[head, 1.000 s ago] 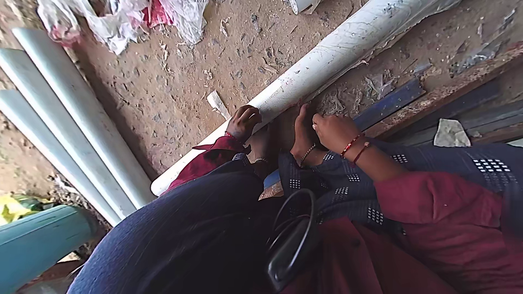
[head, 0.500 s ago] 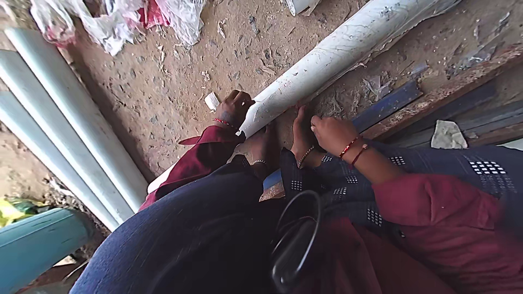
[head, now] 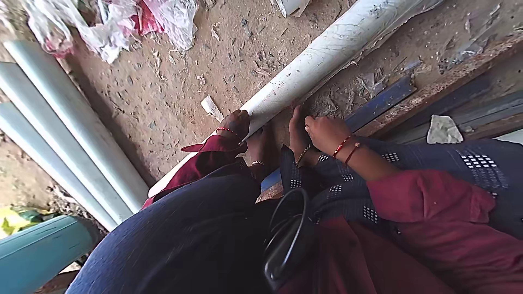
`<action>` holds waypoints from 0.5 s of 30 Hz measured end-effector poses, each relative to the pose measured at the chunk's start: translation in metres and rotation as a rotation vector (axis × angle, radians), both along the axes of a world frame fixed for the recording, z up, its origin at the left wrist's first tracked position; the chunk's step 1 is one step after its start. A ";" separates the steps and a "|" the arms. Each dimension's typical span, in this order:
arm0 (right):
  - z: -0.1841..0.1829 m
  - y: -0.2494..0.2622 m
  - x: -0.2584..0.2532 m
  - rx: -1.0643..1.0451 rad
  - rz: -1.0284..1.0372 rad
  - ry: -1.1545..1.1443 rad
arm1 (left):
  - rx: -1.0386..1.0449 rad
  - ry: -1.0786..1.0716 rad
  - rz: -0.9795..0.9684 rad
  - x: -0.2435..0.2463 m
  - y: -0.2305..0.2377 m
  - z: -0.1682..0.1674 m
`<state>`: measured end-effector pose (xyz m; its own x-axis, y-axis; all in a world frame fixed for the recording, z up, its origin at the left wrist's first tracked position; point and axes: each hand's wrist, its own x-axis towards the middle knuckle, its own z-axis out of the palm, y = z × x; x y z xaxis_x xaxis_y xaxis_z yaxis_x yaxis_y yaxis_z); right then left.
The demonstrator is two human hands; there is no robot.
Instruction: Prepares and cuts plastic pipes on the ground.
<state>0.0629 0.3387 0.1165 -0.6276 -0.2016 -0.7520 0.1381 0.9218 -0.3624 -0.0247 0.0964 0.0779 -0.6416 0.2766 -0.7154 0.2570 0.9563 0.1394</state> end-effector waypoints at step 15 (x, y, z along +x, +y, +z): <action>0.005 -0.002 0.002 0.013 0.000 0.015 | 1.186 -0.219 0.560 -0.021 0.028 0.025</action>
